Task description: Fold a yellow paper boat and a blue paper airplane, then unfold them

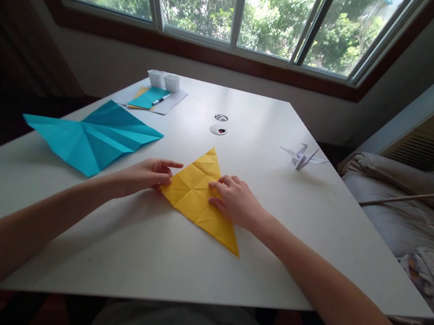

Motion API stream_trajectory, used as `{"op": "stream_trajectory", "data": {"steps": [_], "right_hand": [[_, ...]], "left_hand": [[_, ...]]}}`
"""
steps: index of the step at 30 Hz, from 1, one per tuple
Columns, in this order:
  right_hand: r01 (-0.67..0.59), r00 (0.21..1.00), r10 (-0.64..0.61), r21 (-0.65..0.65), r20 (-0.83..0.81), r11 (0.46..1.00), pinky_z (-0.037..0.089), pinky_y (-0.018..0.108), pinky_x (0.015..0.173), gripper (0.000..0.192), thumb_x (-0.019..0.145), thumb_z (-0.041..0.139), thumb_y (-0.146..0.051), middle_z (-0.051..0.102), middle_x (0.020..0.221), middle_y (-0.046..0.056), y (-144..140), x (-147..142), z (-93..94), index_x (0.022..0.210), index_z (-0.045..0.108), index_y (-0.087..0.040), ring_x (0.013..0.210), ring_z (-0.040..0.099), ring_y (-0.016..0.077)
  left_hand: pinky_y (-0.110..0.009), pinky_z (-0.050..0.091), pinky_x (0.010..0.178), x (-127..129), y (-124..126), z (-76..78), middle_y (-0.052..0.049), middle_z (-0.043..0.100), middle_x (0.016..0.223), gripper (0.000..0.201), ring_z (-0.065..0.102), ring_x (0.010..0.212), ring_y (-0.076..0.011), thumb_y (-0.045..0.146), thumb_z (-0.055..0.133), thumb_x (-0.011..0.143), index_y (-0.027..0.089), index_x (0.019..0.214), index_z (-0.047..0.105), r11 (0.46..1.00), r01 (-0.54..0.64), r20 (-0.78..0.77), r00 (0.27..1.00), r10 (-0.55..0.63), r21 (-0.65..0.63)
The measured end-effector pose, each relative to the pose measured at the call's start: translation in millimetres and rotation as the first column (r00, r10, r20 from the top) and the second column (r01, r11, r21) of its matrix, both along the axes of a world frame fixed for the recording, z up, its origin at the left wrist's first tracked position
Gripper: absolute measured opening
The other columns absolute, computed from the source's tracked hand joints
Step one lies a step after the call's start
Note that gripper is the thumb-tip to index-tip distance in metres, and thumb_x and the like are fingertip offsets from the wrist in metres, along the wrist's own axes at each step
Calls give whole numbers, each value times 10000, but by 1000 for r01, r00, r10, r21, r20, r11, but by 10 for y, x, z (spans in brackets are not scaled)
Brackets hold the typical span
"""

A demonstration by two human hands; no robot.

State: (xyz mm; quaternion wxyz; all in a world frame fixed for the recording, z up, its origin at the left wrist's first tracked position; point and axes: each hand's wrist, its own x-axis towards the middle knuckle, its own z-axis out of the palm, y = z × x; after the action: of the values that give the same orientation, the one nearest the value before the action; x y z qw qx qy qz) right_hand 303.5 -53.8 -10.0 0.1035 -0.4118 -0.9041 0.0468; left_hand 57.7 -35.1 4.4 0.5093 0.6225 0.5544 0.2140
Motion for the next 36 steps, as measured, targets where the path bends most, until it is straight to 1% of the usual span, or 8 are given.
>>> {"op": "stream_trajectory", "data": {"steps": [2,5,7,9,15,20,27,36], "right_hand": [[2,1000,-1,24,-27,1000,422,404,884,351,876,443,-371,578,1100,102,-42,16,19,1175,542,-214,1007,515,228],[-32,998,34,31,-50,999,408,428,899,467,802,520,-498,579,1098,100,-146,17,74,1177,544,-220,1012,513,245],[-69,996,69,0,-59,998,420,426,889,572,722,585,-558,571,1112,102,-207,21,108,1185,539,-225,1014,515,253],[-96,993,93,-36,-67,995,445,409,863,603,692,619,-552,561,1132,104,-237,39,131,1195,531,-232,1015,522,253],[-114,990,106,-86,-92,990,476,326,795,394,799,554,-340,592,1100,89,-198,135,156,1176,539,-226,959,575,207],[-128,986,109,-146,-128,981,478,276,747,309,816,535,-283,622,1041,73,-152,192,157,1113,579,-208,874,606,177],[-161,985,154,-84,-75,983,467,324,813,404,773,596,-408,624,1067,76,-127,225,173,1125,585,-210,971,567,213],[-294,956,294,-58,-8,954,460,286,794,231,853,494,-273,638,1009,70,-104,245,149,1031,618,-195,908,587,171]], "left_hand": [[-236,505,576,11,-32,27,-79,628,890,618,621,750,-165,216,576,683,127,1274,416,985,-17,161,986,44,-170],[-232,529,604,-4,-37,27,-98,629,926,626,632,807,-174,186,594,674,133,1270,409,966,-89,238,960,148,-244],[-229,537,609,-20,-23,16,-99,633,913,589,637,817,-177,181,593,678,132,1243,435,962,-118,251,951,182,-248],[-232,543,610,-30,-11,10,-106,640,929,566,642,837,-187,186,597,678,139,1223,452,960,-126,263,945,193,-251],[-244,556,618,-16,-21,30,-95,672,938,519,655,851,-209,208,618,668,184,1174,505,955,-81,305,937,170,-285],[-255,562,626,-18,-21,23,-93,658,1002,582,651,878,-215,137,567,659,217,1224,448,945,-46,316,936,154,-325],[-282,571,657,-23,-23,28,-94,640,1042,562,635,931,-229,130,574,657,231,1194,441,937,-18,331,933,141,-348],[-283,571,654,-41,-15,-22,-92,614,1085,631,626,945,-228,119,546,672,256,1265,382,941,39,345,935,85,-337]]}}
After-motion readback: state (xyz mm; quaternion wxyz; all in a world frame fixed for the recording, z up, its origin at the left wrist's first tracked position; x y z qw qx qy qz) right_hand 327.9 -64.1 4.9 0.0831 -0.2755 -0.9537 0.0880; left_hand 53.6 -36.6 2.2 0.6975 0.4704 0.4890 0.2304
